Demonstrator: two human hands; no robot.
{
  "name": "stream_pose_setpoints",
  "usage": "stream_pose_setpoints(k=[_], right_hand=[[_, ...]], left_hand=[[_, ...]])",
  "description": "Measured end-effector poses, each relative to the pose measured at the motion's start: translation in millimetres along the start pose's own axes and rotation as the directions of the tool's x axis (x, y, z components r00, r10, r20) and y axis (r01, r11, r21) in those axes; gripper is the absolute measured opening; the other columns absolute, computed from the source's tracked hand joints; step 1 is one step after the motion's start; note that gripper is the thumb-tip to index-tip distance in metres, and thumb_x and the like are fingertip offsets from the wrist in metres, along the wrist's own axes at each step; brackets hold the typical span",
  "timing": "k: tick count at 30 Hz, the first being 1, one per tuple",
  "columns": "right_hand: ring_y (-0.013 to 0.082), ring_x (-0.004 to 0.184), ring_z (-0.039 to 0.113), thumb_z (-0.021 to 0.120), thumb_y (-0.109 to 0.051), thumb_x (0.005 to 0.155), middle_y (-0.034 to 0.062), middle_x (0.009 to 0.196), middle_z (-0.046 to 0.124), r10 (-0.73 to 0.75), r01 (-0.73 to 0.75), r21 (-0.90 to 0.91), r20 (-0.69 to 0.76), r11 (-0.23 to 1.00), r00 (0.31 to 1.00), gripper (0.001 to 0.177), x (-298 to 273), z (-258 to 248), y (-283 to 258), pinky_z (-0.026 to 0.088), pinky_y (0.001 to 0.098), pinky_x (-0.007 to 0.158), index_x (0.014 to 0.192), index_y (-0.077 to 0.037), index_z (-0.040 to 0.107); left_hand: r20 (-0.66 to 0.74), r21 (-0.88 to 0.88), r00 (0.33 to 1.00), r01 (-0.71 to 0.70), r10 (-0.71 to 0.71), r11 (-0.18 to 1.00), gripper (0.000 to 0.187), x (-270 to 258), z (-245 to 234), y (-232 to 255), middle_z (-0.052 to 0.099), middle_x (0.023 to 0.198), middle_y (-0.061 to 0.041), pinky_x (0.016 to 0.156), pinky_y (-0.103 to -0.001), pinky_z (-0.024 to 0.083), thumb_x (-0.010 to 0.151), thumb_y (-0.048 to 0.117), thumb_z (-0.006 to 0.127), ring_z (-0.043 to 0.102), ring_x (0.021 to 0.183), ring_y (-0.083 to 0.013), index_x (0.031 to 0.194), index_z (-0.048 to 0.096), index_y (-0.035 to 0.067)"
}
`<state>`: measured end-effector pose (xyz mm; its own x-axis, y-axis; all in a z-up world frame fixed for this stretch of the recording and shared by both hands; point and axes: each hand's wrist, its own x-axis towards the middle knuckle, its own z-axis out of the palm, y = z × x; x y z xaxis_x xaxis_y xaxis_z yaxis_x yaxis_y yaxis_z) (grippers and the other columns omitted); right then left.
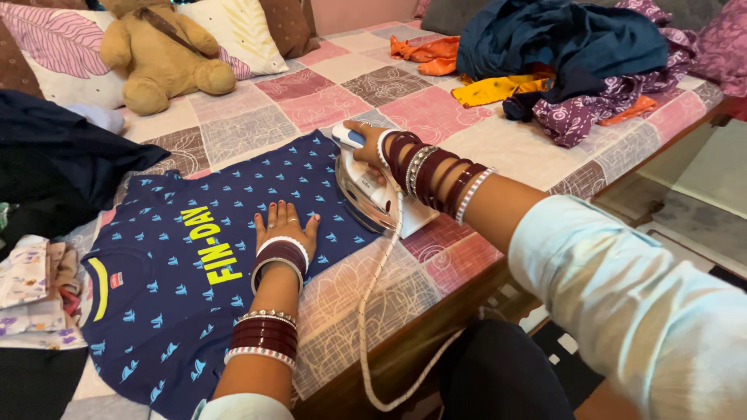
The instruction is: The person irons a dark blue t-shirt with a whale pattern on a bed. They smooth the fabric, use a white electric iron to press the shirt, flip it over to iron the other side, and continue ironing until the shirt is smooth.
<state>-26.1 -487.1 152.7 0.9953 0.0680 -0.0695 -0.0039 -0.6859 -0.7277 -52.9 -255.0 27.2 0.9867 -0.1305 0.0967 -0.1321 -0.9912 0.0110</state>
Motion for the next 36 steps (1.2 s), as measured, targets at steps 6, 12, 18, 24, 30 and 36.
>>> stream_pose_setpoints(k=[6,12,18,24,30,36], right_hand=[[0.0223,0.067,0.071,0.063,-0.020,0.094,0.0159,0.105,0.066,0.015,-0.016,-0.151,-0.008,0.988,1.000,0.081,8,-12,18,0.062,0.0375,0.055,0.161,-0.040,0.022],[0.0250,0.090,0.075,0.067,-0.028,0.092,0.0170,0.130,0.070,-0.007,-0.010,-0.316,-0.051,0.949,0.999,0.080,5,-57,50,0.063,0.0387,0.074,0.161,-0.041,0.028],[0.0322,0.100,0.073,0.054,-0.023,0.103,0.0218,0.131,0.068,-0.155,0.028,-0.778,-0.090,0.628,0.984,0.064,20,-54,48,0.060,0.0451,0.081,0.158,-0.044,0.029],[0.0355,0.105,0.073,0.041,-0.010,0.107,0.0245,0.130,0.063,-0.115,0.012,-0.920,-0.036,0.392,0.993,0.075,-18,4,78,0.063,0.0459,0.080,0.164,-0.050,0.014],[0.0355,0.112,0.070,0.061,-0.009,0.094,0.0218,0.132,0.063,-0.005,-0.086,-0.901,-0.098,0.426,0.995,0.086,-6,10,64,0.061,0.0454,0.085,0.161,-0.045,0.019],[0.0352,0.117,0.070,0.059,-0.016,0.099,0.0201,0.131,0.070,-0.069,-0.085,-0.893,-0.129,0.442,0.989,0.043,66,12,36,0.059,0.0460,0.094,0.141,-0.025,0.054]], left_hand=[[0.024,0.007,1.000,0.008,-0.008,1.000,0.079,-1,-5,1,0.011,0.171,-0.005,0.126,-0.045,-0.001,0.102,0.061,0.012,0.004,0.157,-0.0195,0.161,0.017,0.010],[0.017,-0.001,1.000,-0.002,0.002,1.000,0.079,-3,-2,2,0.011,0.171,-0.005,0.126,-0.047,-0.001,0.103,0.061,0.012,0.004,0.157,-0.0200,0.161,0.018,0.009],[0.004,-0.032,1.000,0.009,-0.009,0.999,0.080,-4,-5,0,0.013,0.170,-0.006,0.126,-0.047,-0.001,0.102,0.061,0.015,0.005,0.157,-0.0197,0.161,0.019,0.008],[-0.020,-0.026,1.000,-0.005,0.004,1.000,0.079,-3,-1,-1,0.015,0.170,-0.008,0.126,-0.047,0.000,0.104,0.060,0.019,0.006,0.158,-0.0207,0.161,0.021,0.006],[-0.015,-0.455,0.997,-0.074,0.075,0.887,0.058,6,-30,-47,0.058,0.140,-0.012,0.115,-0.042,0.037,0.094,0.050,0.054,0.054,0.132,-0.0255,0.139,0.058,0.014],[-0.215,-0.433,0.951,0.112,-0.223,0.895,0.031,35,-50,-207,0.077,0.113,-0.014,0.096,-0.042,0.054,0.098,0.036,0.062,0.073,0.105,-0.0320,0.120,0.077,0.019]])
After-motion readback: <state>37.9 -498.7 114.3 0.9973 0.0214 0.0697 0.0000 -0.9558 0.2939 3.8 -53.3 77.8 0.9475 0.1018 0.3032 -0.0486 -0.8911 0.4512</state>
